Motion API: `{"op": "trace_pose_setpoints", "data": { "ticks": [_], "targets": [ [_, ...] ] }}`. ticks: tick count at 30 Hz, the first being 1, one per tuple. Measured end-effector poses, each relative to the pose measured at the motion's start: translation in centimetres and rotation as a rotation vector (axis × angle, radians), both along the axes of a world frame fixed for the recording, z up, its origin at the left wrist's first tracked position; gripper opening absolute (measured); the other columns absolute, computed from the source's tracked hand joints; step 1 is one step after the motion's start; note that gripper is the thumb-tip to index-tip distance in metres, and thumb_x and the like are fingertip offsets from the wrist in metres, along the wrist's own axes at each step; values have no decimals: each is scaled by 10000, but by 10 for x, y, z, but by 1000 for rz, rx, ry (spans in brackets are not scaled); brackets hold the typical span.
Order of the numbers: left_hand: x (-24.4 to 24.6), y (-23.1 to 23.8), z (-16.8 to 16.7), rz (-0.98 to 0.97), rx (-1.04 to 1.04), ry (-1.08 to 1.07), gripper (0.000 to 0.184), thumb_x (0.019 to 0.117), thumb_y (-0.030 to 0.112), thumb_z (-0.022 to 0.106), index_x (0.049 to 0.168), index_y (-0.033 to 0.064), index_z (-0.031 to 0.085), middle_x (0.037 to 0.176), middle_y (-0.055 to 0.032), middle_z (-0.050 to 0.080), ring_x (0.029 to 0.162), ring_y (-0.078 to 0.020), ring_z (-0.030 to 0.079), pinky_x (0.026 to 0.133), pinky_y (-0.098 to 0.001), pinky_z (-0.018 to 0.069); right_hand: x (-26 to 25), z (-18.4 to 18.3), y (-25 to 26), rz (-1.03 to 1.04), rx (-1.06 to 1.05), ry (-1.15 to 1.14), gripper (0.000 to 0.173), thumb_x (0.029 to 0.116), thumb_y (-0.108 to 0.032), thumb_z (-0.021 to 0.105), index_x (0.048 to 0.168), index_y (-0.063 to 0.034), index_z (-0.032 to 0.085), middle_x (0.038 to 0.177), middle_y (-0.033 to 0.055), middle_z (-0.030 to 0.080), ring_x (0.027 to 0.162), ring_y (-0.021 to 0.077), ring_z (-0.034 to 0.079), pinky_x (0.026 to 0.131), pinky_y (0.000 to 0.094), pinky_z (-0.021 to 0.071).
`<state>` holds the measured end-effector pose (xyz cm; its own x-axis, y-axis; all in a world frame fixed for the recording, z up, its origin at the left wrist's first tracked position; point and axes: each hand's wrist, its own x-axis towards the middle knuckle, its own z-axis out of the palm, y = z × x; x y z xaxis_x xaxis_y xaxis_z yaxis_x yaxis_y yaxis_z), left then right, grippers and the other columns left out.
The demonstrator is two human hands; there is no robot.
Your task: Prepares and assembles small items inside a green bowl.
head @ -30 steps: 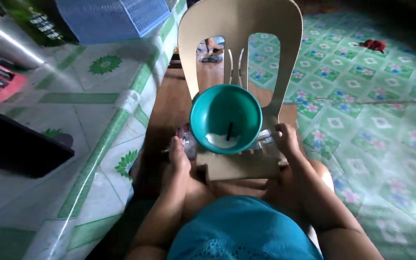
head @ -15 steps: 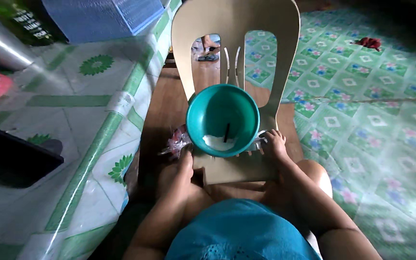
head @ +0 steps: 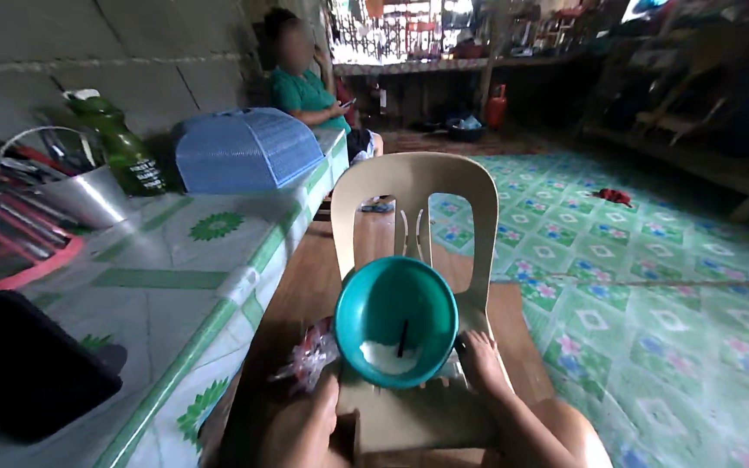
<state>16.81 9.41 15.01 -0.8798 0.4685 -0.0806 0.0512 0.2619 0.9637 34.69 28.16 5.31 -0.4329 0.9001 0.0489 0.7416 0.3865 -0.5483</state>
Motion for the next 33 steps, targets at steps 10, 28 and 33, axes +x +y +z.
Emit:
{"op": "trace_pose_setpoints", "data": {
  "ticks": [10, 28, 33],
  "targets": [
    [-73, 3, -107, -145, -90, -261, 428, 1094, 291, 471, 1383, -10, 565, 1359, -204, 611, 1253, -305, 583, 1049, -487, 484, 10, 20, 6, -141, -132, 557, 197, 979, -124, 675, 1111, 22, 678, 1028, 130, 727, 964, 199, 699, 918, 418, 565],
    [-45, 52, 3, -800, 359, 688, 480, 988, 229, 649, 1408, 8, 577, 1362, -164, 631, 1299, -252, 574, 1112, -422, 462, -22, 61, -17, -6, -158, 946, 293, 994, -82, 606, 1239, 79, 598, 1088, 135, 687, 918, 146, 692, 836, 319, 603],
    [-123, 81, 158, -283, 579, 512, 888, 1007, 157, 637, 1634, 42, 19, 1125, -212, 664, 946, -214, 691, 899, -393, 582, -11, 35, -30, -45, -220, 1118, 201, 992, -43, 565, 1172, 44, 575, 949, 12, 648, 802, 49, 662, 760, 255, 597]
  ]
}}
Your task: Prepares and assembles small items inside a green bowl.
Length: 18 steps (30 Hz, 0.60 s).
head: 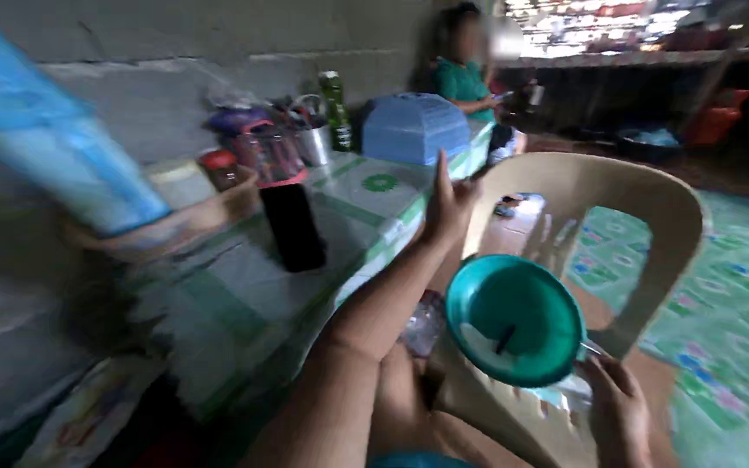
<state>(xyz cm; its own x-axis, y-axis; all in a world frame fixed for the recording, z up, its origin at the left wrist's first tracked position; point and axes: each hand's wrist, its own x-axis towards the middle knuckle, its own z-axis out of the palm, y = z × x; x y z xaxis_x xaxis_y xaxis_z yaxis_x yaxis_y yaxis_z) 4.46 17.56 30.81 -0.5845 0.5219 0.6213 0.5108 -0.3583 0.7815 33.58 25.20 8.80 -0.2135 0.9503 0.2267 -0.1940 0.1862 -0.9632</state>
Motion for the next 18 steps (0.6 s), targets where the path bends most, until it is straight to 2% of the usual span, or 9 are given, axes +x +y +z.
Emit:
{"op": "trace_pose_setpoints", "data": {
  "ticks": [1, 3, 6, 8, 10, 13, 16, 17, 18],
  "targets": [
    [-25, 7, 30, 65, 112, -163, 904, 1019, 161, 619, 1634, 75, -38, 1125, -218, 647, 931, -221, 686, 882, -380, 580, 3, -3, 1, 16, -5, 27, 129, 992, -27, 556, 1116, 7, 572, 911, -30, 648, 774, 37, 663, 744, 250, 604],
    [-83, 11, 78, 250, 271, -414, 873, 1032, 191, 613, 1625, 91, -20, 1075, -197, 653, 879, -206, 664, 798, -337, 567, 9, -8, 3, 66, -19, 68, 90, 987, 2, 529, 1047, -55, 564, 881, -81, 659, 749, 30, 665, 731, 252, 607],
    [-160, 1, 109, 452, 282, -571, 698, 999, 134, 623, 1558, 20, 221, 1162, -197, 616, 933, -233, 644, 804, -360, 569, 18, -14, 12, 141, -12, 88, 125, 997, 15, 488, 1003, -92, 552, 909, -79, 705, 746, 50, 686, 734, 279, 615],
    [-169, -17, 115, 409, 247, -641, 553, 1019, 149, 567, 1507, -2, 356, 1242, -193, 611, 1042, -237, 636, 850, -369, 557, 20, -19, 15, 178, -20, 102, 109, 1006, 4, 496, 1007, -82, 563, 954, -33, 738, 757, 92, 711, 733, 306, 626],
    [-146, -22, 117, 324, 213, -611, 482, 1065, 236, 533, 1485, 36, 406, 1211, -155, 626, 1005, -193, 635, 805, -320, 537, 16, -12, 12, 194, -44, 93, 89, 1013, -27, 498, 1017, -47, 584, 1004, 13, 735, 747, 113, 708, 714, 304, 625],
    [-102, -2, 88, 29, -63, -429, 413, 1084, 364, 488, 1375, 79, 553, 1114, -71, 682, 905, -141, 655, 766, -304, 536, 3, 17, 5, 280, -152, 126, 138, 1023, -61, 473, 1028, -17, 604, 1019, 90, 737, 758, 162, 710, 704, 322, 618],
    [-20, 8, 12, -392, -546, -162, 347, 1080, 348, 460, 1174, 78, 657, 984, 7, 679, 829, -87, 637, 743, -283, 540, -12, 46, 1, 347, -309, 208, 189, 1065, -77, 401, 1041, -32, 583, 941, 97, 734, 747, 179, 707, 708, 341, 615],
    [12, 5, -22, -494, -709, -104, 350, 1074, 356, 476, 1152, 74, 669, 979, -9, 701, 856, -105, 653, 770, -310, 548, -15, 51, 1, 373, -327, 230, 202, 1073, -81, 383, 1042, -35, 577, 948, 102, 733, 763, 189, 712, 730, 351, 616],
    [40, -2, -53, -586, -875, -71, 448, 1082, 424, 454, 1233, 61, 670, 1112, -66, 721, 1019, -165, 666, 904, -394, 533, -17, 55, 0, 405, -321, 239, 211, 1069, -80, 374, 1040, -32, 578, 955, 108, 731, 782, 197, 711, 752, 363, 612]
  ]
}}
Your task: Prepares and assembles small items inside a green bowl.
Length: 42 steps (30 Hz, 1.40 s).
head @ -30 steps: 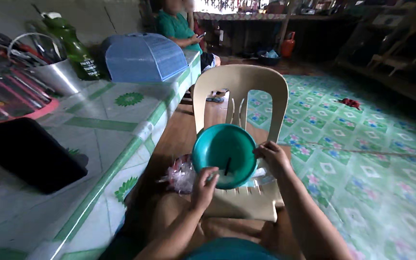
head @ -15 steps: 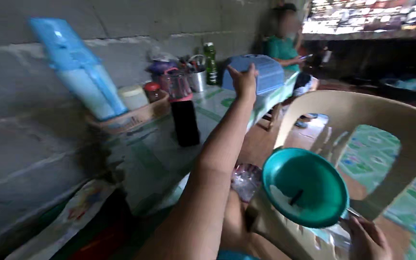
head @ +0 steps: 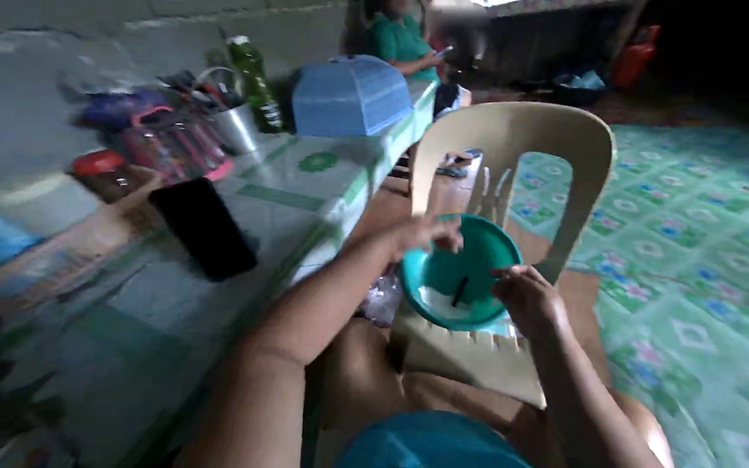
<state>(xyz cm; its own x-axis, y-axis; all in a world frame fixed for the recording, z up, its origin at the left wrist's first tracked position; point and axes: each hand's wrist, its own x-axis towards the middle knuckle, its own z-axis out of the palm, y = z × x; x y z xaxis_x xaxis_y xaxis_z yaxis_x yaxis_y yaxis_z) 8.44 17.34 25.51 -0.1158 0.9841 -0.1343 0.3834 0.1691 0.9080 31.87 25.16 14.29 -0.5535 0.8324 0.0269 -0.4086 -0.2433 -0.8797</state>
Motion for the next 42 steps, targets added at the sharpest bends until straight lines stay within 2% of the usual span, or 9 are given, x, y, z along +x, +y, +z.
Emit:
{"op": "trace_pose_setpoints", "data": {
  "ticks": [3, 7, 11, 22, 26, 33, 36, 40, 42],
  "targets": [
    [51, -10, -82, -104, -216, -170, 723, 1068, 612, 308, 1430, 37, 555, 1429, -149, 586, 1349, -244, 535, 1130, -496, 427, 0, 1, -10, 91, 86, -73, 149, 1039, -56, 460, 1024, 10, 593, 898, 124, 737, 796, 221, 727, 779, 407, 624],
    [82, -10, -120, 149, -102, -705, 385, 1088, 302, 504, 1314, 5, 597, 1136, -116, 696, 1018, -196, 696, 909, -373, 587, 0, -17, -28, 39, 250, -322, 60, 983, -36, 618, 1012, 14, 632, 903, 51, 690, 797, 129, 683, 764, 324, 607],
    [81, -14, -126, 181, -107, -880, 321, 1081, 235, 515, 1286, 0, 589, 1087, -106, 687, 966, -190, 690, 879, -360, 586, -1, -30, -36, 16, 269, -372, 86, 972, -42, 646, 1027, 22, 634, 917, 47, 681, 807, 106, 673, 758, 294, 596],
    [70, -21, -124, 278, 91, -488, 195, 989, 177, 677, 1082, 8, 703, 980, -54, 701, 890, -104, 651, 855, -272, 534, 3, -63, -44, 179, 469, -739, 150, 980, -126, 654, 1048, 8, 664, 935, 61, 694, 861, 109, 661, 832, 325, 556],
    [76, -24, -128, 298, 88, -425, 232, 996, 218, 677, 1105, 16, 710, 994, -52, 717, 910, -99, 663, 876, -275, 532, 12, -60, -42, 347, 600, -993, 241, 1022, -195, 597, 1116, 13, 674, 1027, 151, 694, 964, 254, 672, 911, 490, 535],
    [84, -29, -130, 259, 110, -334, 188, 943, 177, 740, 1048, 21, 727, 996, -54, 721, 943, -92, 671, 896, -283, 548, 24, -62, -36, 340, 698, -1004, 355, 989, -204, 659, 1243, 44, 656, 1224, 228, 659, 1142, 350, 637, 1031, 526, 493],
    [88, -31, -133, 224, 72, -321, 178, 921, 170, 760, 1028, 30, 731, 964, -44, 722, 909, -87, 673, 869, -286, 553, 23, -53, -39, 219, 519, -684, 501, 948, -243, 689, 1353, 25, 563, 1244, 139, 631, 1128, 203, 610, 976, 381, 519],
    [93, -34, -138, 163, 4, -276, 215, 918, 190, 765, 1056, 31, 723, 990, -48, 726, 917, -83, 677, 872, -287, 555, 9, -42, -44, -121, 291, -363, 104, 997, -90, 623, 1004, 7, 662, 878, 12, 685, 804, 58, 653, 792, 261, 567],
    [90, -37, -145, 182, 63, -304, 227, 959, 211, 717, 1086, 24, 731, 1030, -52, 732, 956, -80, 682, 908, -286, 553, 15, -41, -36, -272, 322, -426, 119, 1003, -83, 618, 995, 22, 675, 869, 13, 685, 781, 41, 643, 767, 242, 557]
  ]
}}
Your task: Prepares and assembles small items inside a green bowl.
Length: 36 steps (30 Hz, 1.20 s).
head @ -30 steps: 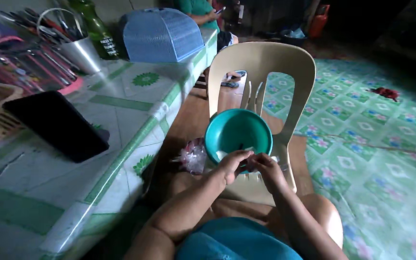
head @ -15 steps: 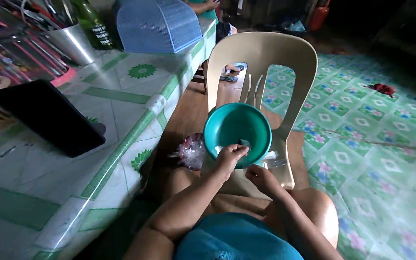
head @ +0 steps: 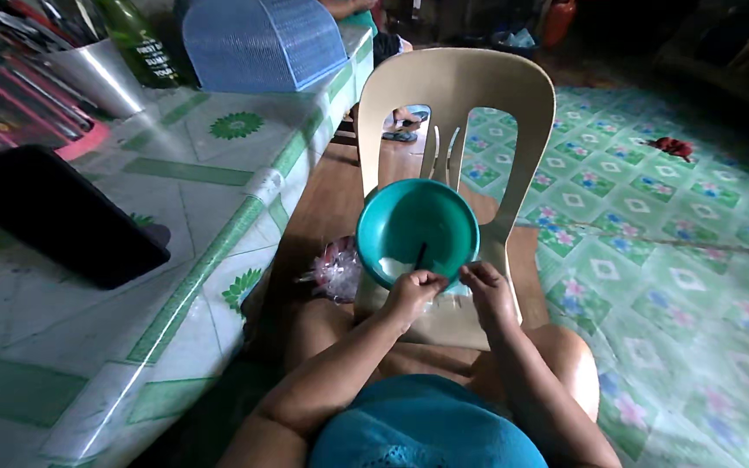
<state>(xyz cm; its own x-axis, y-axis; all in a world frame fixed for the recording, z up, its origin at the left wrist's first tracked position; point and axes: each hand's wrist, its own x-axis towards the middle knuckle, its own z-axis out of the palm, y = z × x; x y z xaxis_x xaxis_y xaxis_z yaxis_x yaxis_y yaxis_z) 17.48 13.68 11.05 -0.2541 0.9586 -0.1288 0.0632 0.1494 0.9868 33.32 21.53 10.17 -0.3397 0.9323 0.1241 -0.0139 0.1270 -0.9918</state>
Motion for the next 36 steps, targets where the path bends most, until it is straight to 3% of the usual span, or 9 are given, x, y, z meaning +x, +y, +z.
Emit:
{"op": "trace_pose_setpoints", "data": {
  "ticks": [4, 6, 8, 10, 15, 18, 20, 24, 36],
  "targets": [
    [-11, -6, 0, 137, 63, -64, 228, 971, 197, 709, 1105, 14, 730, 1056, -65, 737, 994, -103, 689, 941, -294, 549, 24, -23, 30, -173, 47, -335, 196, 1023, -163, 605, 1021, 17, 681, 896, 63, 683, 808, 100, 641, 787, 305, 546],
    [-15, -8, -2, 160, 62, -55, 224, 967, 209, 716, 1098, 29, 741, 1048, -53, 744, 989, -98, 698, 938, -289, 559, 35, -32, 43, -37, 37, -742, 314, 1022, -247, 606, 1157, 24, 691, 1121, 206, 696, 1062, 322, 667, 957, 542, 521],
    [-15, -10, -4, 164, 57, -64, 222, 968, 220, 715, 1095, 40, 742, 1041, -44, 746, 986, -96, 696, 933, -291, 557, 36, -34, 42, -12, 88, -937, 509, 974, -304, 679, 1369, 9, 610, 1407, 285, 555, 1333, 470, 507, 1096, 657, 405],
    [-11, -11, -3, 173, 45, -97, 220, 972, 206, 711, 1103, 31, 732, 1049, -50, 743, 999, -103, 694, 939, -293, 554, 30, -27, 31, -108, 264, -888, 537, 918, -256, 725, 1370, 10, 612, 1391, 304, 553, 1312, 509, 503, 1076, 666, 406],
    [-2, -10, -9, 118, 32, -106, 211, 962, 249, 717, 1057, 62, 746, 1164, -47, 685, 1105, -117, 632, 990, -333, 522, 3, -7, 6, 379, 359, -567, 450, 913, -248, 745, 1276, 5, 665, 1315, 217, 631, 1296, 383, 546, 1125, 565, 415],
    [-2, -8, -11, 100, 35, -105, 202, 955, 258, 723, 1032, 73, 749, 1185, -46, 672, 1116, -122, 626, 993, -338, 521, -15, -29, 1, 330, 417, -372, 254, 975, -215, 661, 1003, 24, 744, 1007, 162, 717, 1053, 301, 657, 992, 499, 503],
    [-4, -8, -10, 111, 33, -122, 203, 961, 253, 720, 1045, 71, 746, 1126, -39, 693, 1062, -113, 644, 962, -332, 528, -20, -37, -2, 322, 388, -301, 216, 988, -176, 641, 1001, 7, 757, 980, 128, 720, 1025, 244, 661, 980, 440, 516],
    [-11, -7, -6, 117, 56, -91, 278, 1011, 226, 641, 1196, 31, 710, 1131, -57, 726, 1060, -111, 672, 974, -320, 531, -25, -44, -12, 325, 465, -335, 217, 981, -181, 647, 971, 4, 761, 967, 140, 727, 1010, 294, 673, 960, 518, 508],
    [-10, 0, 3, 156, 60, -69, 272, 1020, 218, 634, 1184, 19, 720, 1069, -54, 737, 999, -102, 681, 935, -287, 536, -17, -29, -21, 432, 161, -363, 215, 996, -172, 639, 1003, 29, 714, 960, 113, 686, 899, 132, 644, 863, 318, 534]
  ]
}}
